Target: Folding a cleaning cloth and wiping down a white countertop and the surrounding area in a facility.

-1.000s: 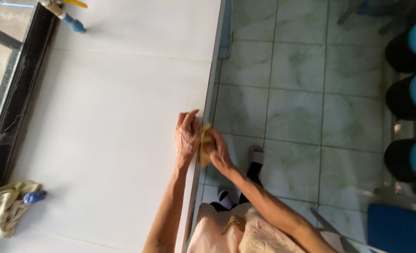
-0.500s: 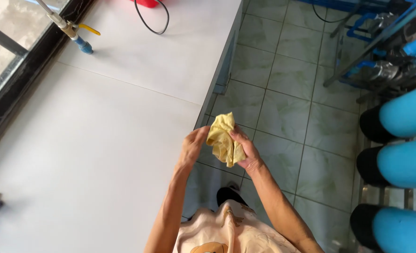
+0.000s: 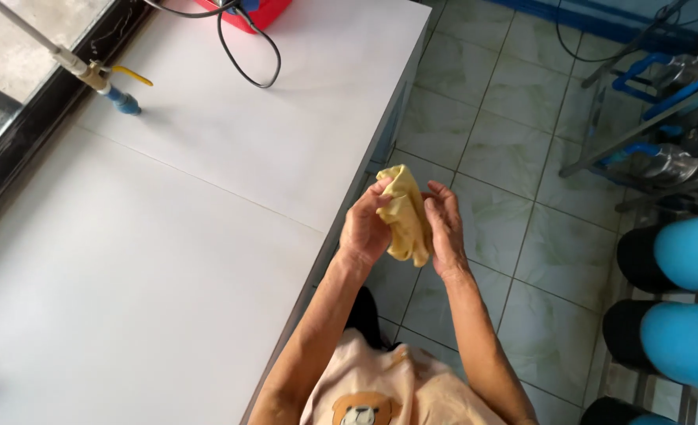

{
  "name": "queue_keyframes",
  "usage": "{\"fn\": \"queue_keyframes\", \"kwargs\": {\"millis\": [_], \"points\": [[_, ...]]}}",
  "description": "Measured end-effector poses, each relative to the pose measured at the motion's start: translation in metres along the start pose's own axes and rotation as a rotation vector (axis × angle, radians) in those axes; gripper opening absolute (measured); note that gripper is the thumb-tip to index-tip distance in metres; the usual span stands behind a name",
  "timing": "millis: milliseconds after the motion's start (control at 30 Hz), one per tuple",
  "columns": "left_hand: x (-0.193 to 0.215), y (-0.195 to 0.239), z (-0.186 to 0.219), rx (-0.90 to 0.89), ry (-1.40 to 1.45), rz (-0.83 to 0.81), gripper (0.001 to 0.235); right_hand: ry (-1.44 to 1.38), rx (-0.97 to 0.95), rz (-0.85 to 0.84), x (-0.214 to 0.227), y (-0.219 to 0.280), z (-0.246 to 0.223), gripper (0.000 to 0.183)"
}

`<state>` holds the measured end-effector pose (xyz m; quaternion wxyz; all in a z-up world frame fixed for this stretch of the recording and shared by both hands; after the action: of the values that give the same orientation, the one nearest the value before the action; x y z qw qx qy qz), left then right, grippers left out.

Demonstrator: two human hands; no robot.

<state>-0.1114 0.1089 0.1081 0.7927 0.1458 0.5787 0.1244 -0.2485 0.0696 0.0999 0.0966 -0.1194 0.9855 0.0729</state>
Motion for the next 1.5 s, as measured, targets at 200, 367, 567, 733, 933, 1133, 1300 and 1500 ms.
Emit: {"fn": "queue_keyframes", "kwargs": {"millis": [200, 367, 567, 733, 933, 1133, 1300, 1500], "points": [[-0.023, -0.071, 0.023, -0.213, -0.512, -0.039, 0.037, 0.024, -0.025, -0.169, -0.030, -0.052, -0.021, 0.060], [-0.025, -0.138, 0.035, -0.170, -0.620, 0.067, 0.047, -0.150, -0.220, 0.076, 0.016, -0.131, 0.035, 0.048], [-0.054, -0.195, 0.056, -0.219, -0.828, 0.258, 0.057, -0.171, -0.166, 0.129, 0.048, -0.194, 0.011, 0.040], [-0.029, -0.277, 0.055, -0.122, -0.647, 0.161, 0.043, -0.269, -0.212, 0.103, 0.067, -0.267, -0.023, 0.039], [-0.052, -0.317, 0.104, -0.372, -0.648, 0.310, 0.037, -0.104, -0.273, 0.082, 0.093, -0.395, -0.008, 0.037], [-0.052, -0.359, 0.143, -0.729, -0.575, 0.494, 0.036, 0.106, -0.150, -0.234, 0.029, -0.517, -0.015, 0.031], [-0.101, -0.353, 0.204, -1.277, -1.229, 0.971, 0.057, 0.510, 0.344, -0.297, -0.049, -0.576, -0.060, 0.054], [-0.046, -0.440, 0.173, -1.010, -1.916, 0.841, 0.066, 0.787, 0.889, -0.430, -0.086, -0.567, -0.011, 0.050]]}}
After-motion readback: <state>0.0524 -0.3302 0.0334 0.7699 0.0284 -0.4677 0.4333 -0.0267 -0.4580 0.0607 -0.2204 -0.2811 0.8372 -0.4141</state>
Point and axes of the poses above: each hand's wrist, its own y-axis away from the middle knuckle, its own x-axis out of the back of the hand, z = x × y, the point moved 6 cm from there along -y, towards the middle knuckle, and after that the axes turned 5 degrees about z, right-handed, at the moved point
